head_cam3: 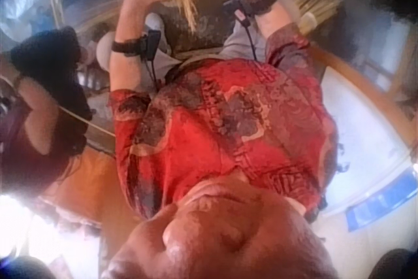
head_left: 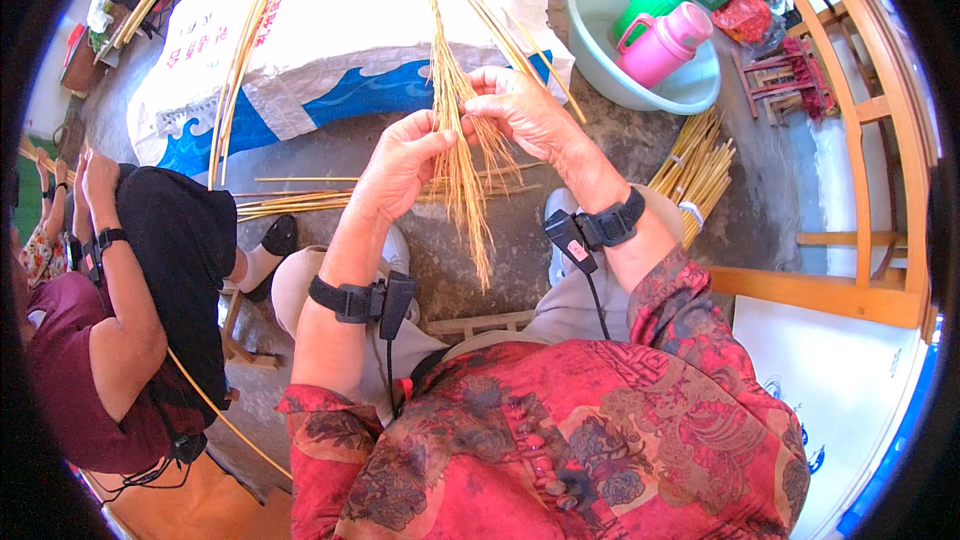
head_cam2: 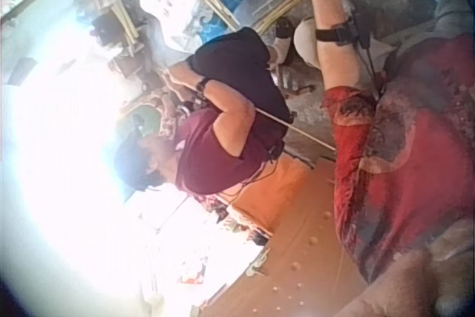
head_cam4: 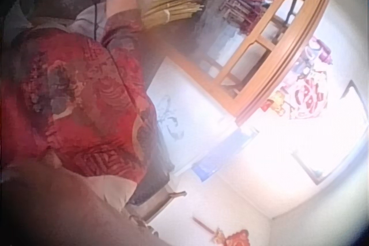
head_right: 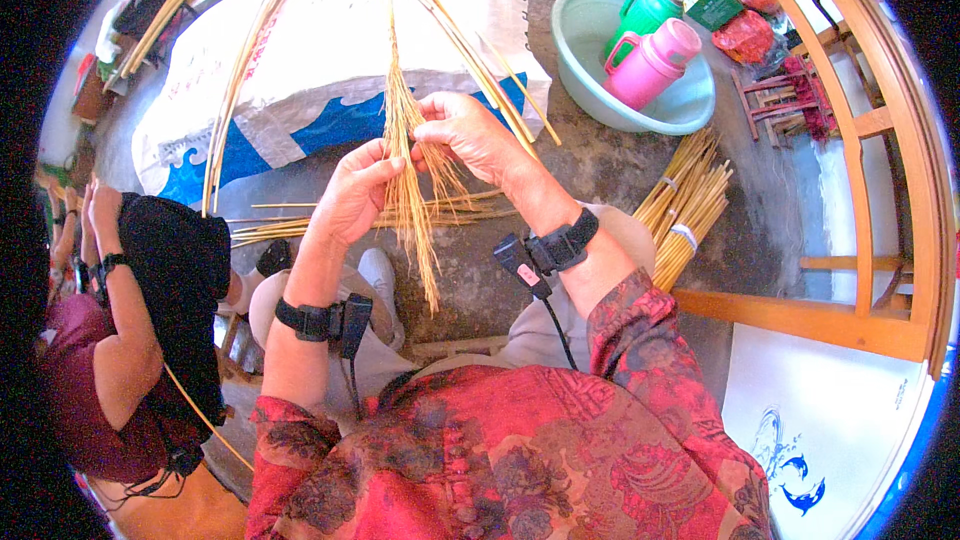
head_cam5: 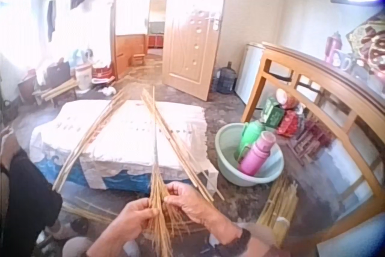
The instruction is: The person weaves thin bamboo strips together by hand, interlacing several strips to build a structured frame.
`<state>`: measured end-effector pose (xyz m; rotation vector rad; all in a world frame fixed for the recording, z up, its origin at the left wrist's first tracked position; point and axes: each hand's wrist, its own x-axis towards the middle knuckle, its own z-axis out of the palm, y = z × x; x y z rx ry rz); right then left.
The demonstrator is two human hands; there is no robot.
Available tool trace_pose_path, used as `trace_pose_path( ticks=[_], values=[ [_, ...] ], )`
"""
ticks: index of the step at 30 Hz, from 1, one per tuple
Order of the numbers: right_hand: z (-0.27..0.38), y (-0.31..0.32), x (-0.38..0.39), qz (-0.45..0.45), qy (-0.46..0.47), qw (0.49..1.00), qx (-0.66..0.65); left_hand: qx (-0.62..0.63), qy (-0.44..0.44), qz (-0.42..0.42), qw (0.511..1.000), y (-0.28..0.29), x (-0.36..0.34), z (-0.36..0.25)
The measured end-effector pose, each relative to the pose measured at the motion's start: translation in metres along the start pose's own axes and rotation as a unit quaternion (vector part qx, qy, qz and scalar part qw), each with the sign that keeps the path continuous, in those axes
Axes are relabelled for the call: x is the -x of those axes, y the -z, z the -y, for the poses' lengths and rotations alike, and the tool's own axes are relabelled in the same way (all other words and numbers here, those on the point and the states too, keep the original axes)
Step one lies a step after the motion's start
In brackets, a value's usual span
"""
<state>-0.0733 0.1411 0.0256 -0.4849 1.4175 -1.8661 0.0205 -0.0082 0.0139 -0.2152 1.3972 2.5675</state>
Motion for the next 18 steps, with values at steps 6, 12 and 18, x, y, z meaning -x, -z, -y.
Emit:
trace_pose_path(
  ticks=[6, 12, 18],
  values=[
    [-0.003, -0.003, 0.0, 0.015, -0.032, 0.998, -0.056, -0.003, -0.003, 0.005, 1.0, 0.004, -0.002, 0.004],
    [-0.009, 0.002, 0.002, 0.01, -0.002, 0.999, 0.046, -0.056, -0.012, -0.037, 0.998, -0.002, -0.008, 0.011],
    [-0.01, 0.002, 0.001, -0.006, 0.004, 0.998, 0.061, -0.059, -0.021, -0.048, 0.997, -0.003, -0.006, 0.01]
  ],
)
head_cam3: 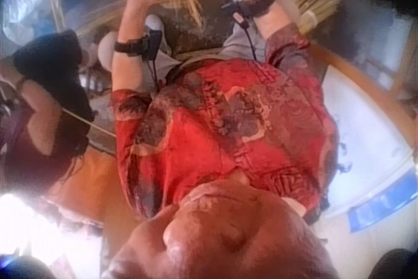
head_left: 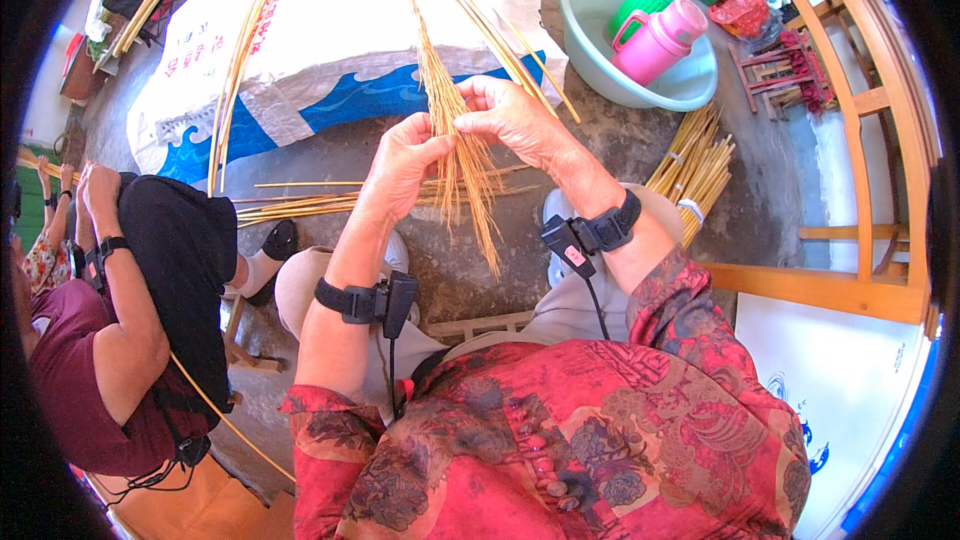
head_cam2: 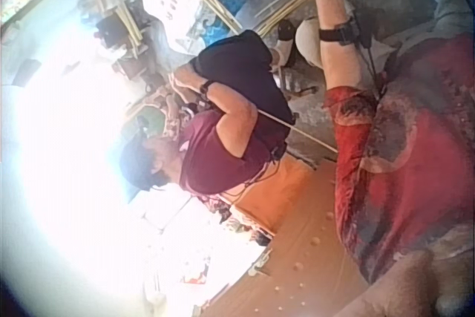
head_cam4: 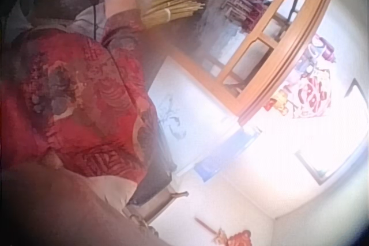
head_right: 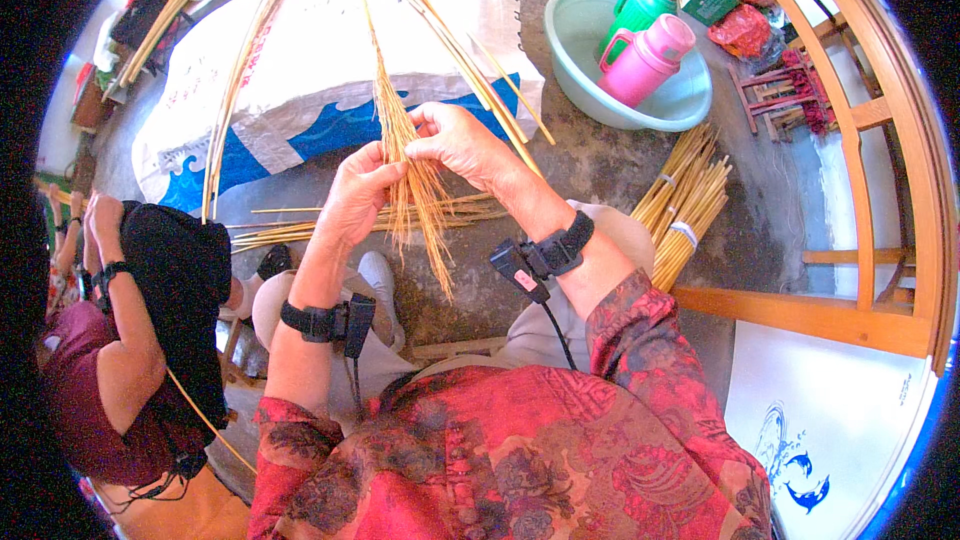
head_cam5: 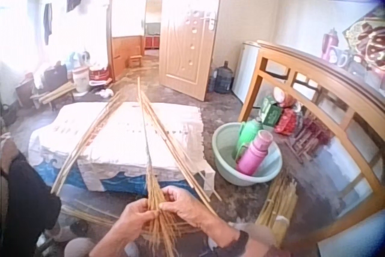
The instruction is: The person weaves thin bamboo strips together by hand, interlacing several strips to build a structured frame.
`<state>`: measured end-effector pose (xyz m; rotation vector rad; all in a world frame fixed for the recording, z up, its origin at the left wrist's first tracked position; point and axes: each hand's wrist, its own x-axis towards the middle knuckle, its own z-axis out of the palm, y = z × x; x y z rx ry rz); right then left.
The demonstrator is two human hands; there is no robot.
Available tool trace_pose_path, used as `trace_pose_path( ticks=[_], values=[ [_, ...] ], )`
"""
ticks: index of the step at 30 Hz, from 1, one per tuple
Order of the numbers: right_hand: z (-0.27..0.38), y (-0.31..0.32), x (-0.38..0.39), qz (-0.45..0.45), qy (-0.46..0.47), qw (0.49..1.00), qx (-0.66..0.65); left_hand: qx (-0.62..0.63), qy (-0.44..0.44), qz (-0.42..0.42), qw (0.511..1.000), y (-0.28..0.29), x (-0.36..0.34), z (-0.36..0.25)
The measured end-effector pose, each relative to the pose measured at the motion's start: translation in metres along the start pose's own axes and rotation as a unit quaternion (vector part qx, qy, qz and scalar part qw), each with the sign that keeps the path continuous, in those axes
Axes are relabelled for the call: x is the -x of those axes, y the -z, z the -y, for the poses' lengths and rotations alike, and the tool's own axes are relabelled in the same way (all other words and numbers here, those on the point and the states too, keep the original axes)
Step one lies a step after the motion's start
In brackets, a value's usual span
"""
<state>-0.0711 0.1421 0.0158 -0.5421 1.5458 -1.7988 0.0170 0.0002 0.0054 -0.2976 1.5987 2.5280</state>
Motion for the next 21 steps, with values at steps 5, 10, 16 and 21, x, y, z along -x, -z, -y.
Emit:
trace_pose_path(
  ticks=[5, 10, 16, 21],
  values=[
    [-0.001, -0.002, 0.0, 0.011, -0.005, 1.0, 0.008, -0.041, 0.009, -0.032, 0.999, 0.004, 0.001, 0.001],
    [0.001, -0.007, 0.004, 0.022, -0.017, 0.998, 0.052, 0.014, 0.0, -0.028, 1.0, 0.003, 0.005, -0.004],
    [-0.003, -0.016, 0.006, 0.046, -0.047, 0.995, -0.069, 0.058, -0.008, -0.041, 0.997, 0.006, 0.015, 0.002],
    [-0.009, -0.021, 0.009, 0.079, -0.078, 0.994, -0.015, 0.071, 0.009, -0.034, 0.997, 0.013, 0.028, 0.012]
  ],
)
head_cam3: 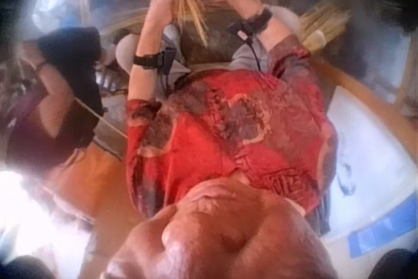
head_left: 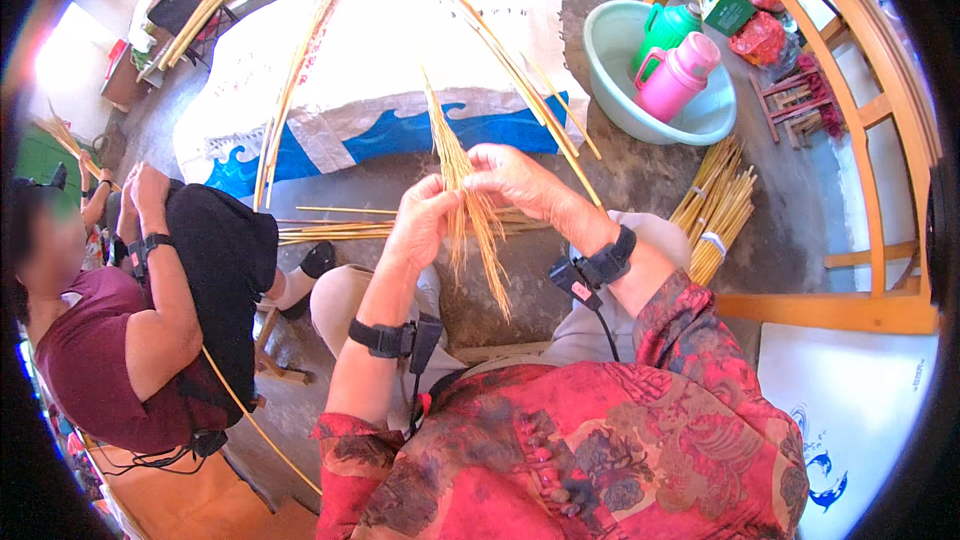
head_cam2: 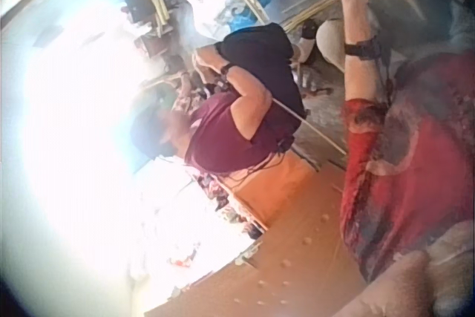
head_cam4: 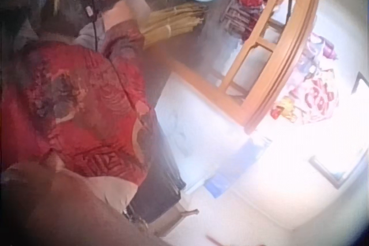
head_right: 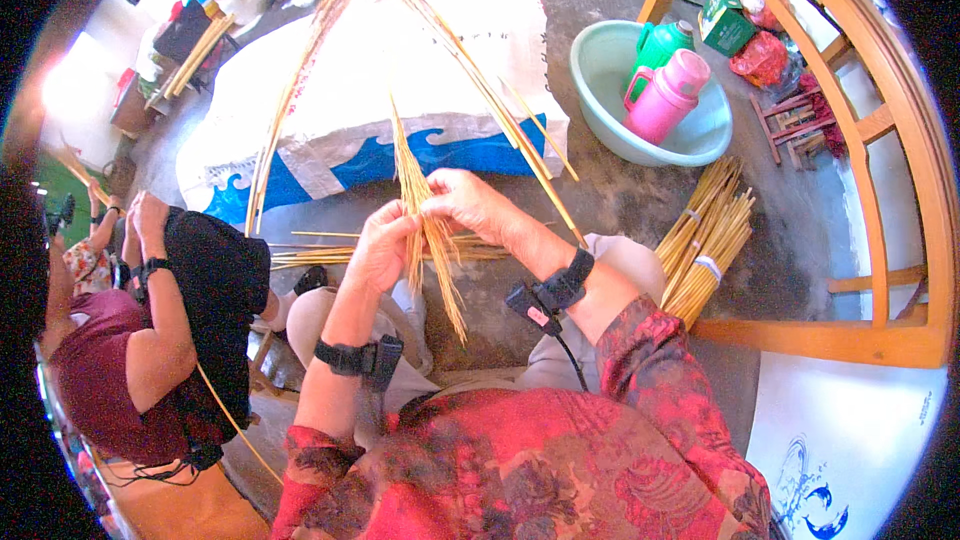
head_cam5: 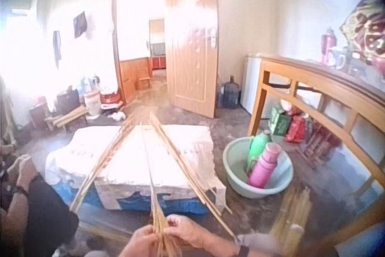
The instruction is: The person weaves thin bamboo strips together by hand, interlacing several strips to build a structured frame.
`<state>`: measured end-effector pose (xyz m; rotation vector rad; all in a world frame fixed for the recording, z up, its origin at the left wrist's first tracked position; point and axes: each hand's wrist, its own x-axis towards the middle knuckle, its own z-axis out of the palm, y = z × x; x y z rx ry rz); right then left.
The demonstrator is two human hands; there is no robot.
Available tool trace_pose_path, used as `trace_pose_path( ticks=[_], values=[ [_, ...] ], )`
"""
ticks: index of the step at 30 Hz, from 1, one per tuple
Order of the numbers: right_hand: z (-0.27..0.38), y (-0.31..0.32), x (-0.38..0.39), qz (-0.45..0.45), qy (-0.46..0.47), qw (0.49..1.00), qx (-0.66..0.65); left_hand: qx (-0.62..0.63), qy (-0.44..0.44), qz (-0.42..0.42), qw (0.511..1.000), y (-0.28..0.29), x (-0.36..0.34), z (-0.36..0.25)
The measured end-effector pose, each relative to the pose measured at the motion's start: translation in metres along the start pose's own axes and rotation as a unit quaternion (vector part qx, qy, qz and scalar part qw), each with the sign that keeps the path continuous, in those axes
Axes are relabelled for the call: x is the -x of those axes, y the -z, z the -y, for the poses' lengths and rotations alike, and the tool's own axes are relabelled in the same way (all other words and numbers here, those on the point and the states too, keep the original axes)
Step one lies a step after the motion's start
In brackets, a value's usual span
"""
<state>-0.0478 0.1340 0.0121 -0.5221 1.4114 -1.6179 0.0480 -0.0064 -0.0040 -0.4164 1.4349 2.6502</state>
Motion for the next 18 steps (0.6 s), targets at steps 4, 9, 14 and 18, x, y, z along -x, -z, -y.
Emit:
trace_pose_path(
  ticks=[4, 9, 14, 18],
  values=[
    [-0.014, -0.005, 0.003, 0.013, 0.011, 1.0, -0.015, -0.002, 0.017, -0.019, 1.0, -0.005, 0.012, 0.003],
    [-0.014, -0.013, 0.013, -0.004, -0.019, 0.998, -0.053, -0.003, 0.033, -0.025, 0.999, -0.003, 0.02, 0.006],
    [-0.023, -0.009, 0.007, -0.009, 0.002, 1.0, -0.016, -0.001, 0.016, -0.045, 0.999, -0.01, 0.023, 0.013],
    [-0.025, -0.001, -0.001, -0.028, 0.019, 0.999, 0.042, 0.02, 0.054, -0.033, 0.998, -0.027, 0.028, 0.008]
  ],
)
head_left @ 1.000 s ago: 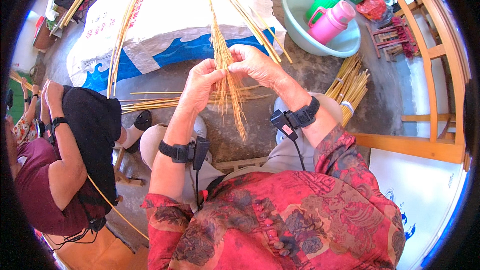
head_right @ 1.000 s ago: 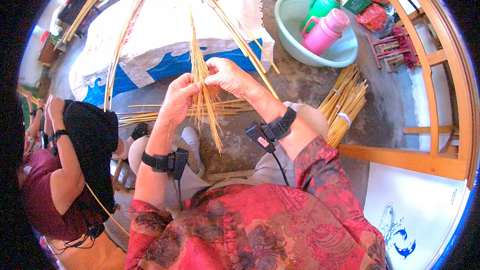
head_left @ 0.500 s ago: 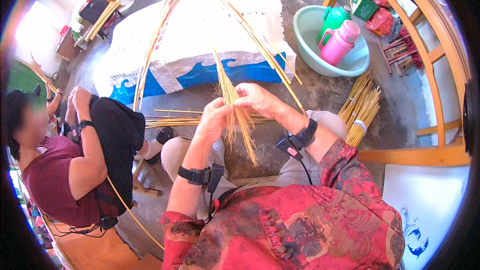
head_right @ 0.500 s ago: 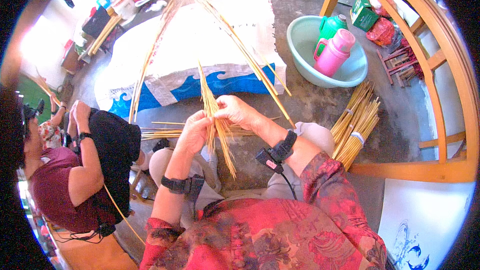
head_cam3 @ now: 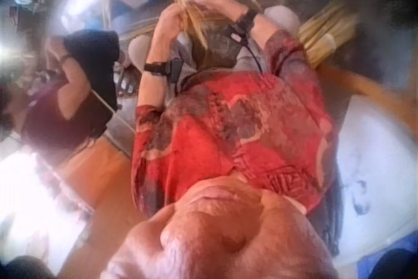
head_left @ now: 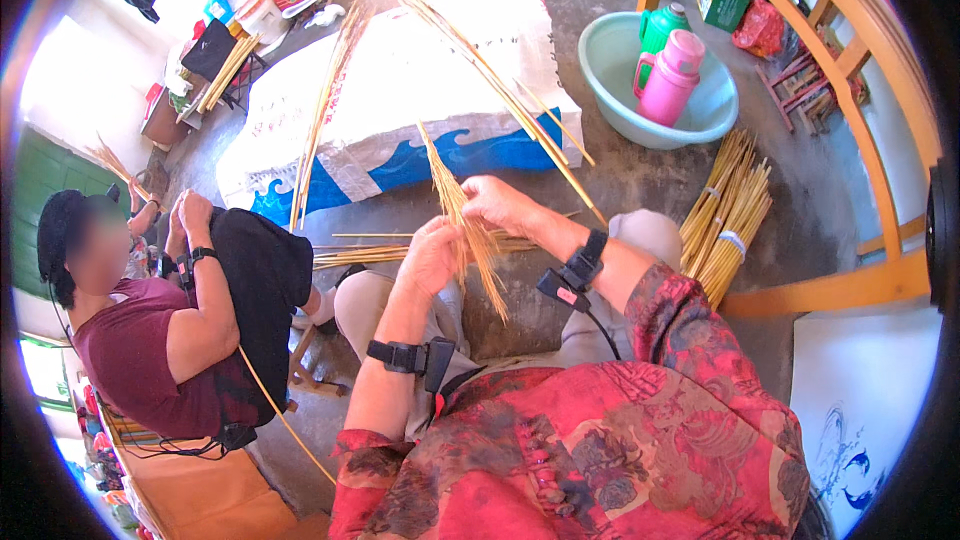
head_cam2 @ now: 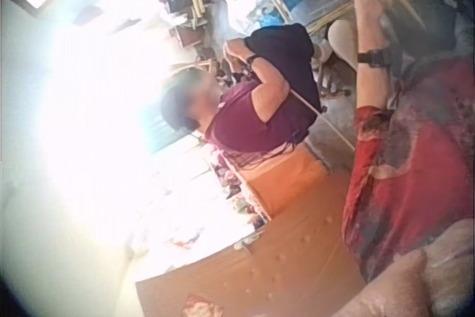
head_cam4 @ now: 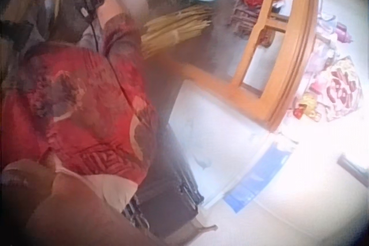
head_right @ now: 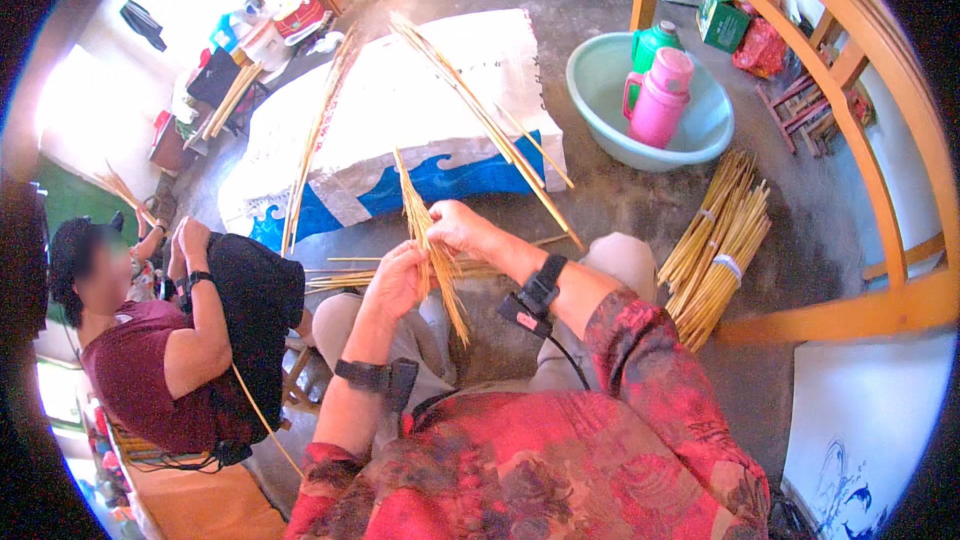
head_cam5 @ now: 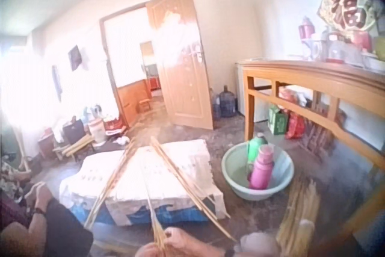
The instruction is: The person weaves thin bamboo strips together by hand, interlacing several strips to build a structured frame.
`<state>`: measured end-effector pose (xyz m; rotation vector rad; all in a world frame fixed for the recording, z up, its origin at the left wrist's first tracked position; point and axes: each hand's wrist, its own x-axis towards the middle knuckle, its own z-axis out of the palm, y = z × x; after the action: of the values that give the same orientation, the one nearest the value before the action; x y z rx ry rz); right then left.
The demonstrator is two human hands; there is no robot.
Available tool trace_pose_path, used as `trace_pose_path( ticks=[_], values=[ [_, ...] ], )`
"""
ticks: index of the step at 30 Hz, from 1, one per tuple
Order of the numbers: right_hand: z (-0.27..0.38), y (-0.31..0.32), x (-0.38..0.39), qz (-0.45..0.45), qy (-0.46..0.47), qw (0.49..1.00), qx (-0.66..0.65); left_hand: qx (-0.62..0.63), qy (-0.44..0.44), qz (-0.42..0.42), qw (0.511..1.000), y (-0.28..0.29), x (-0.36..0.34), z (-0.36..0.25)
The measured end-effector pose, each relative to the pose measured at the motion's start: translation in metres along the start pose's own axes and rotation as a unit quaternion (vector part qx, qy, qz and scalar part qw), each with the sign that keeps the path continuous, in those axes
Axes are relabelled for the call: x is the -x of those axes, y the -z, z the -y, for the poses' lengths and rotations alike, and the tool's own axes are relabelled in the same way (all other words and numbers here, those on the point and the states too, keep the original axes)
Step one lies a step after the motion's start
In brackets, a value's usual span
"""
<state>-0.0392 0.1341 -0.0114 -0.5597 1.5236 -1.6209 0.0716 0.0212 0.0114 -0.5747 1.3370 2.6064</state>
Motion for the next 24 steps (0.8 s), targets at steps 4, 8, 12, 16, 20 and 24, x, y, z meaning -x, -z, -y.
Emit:
trace_pose_path(
  ticks=[4, 8, 12, 16, 20, 24],
  values=[
    [-0.003, 0.001, -0.01, -0.004, 0.041, 0.999, 0.016, -0.054, 0.012, 0.048, 0.997, 0.023, -0.005, -0.007],
    [0.016, -0.001, -0.001, 0.027, -0.002, 0.998, -0.051, -0.076, 0.014, 0.029, 0.997, 0.015, -0.002, -0.016],
    [0.016, 0.002, -0.014, 0.028, -0.001, 0.999, -0.021, -0.059, 0.011, 0.027, 0.998, 0.017, -0.007, -0.021],
    [0.016, 0.0, -0.023, 0.042, -0.019, 0.997, -0.063, -0.039, 0.015, 0.03, 0.999, 0.027, -0.014, -0.025],
    [0.014, -0.002, -0.032, 0.039, -0.03, 0.997, -0.053, -0.01, 0.042, 0.012, 0.999, 0.029, -0.015, -0.027],
    [0.009, -0.003, -0.038, 0.041, -0.024, 0.998, -0.047, 0.001, 0.062, 0.035, 0.997, 0.038, -0.02, -0.022]
  ],
)
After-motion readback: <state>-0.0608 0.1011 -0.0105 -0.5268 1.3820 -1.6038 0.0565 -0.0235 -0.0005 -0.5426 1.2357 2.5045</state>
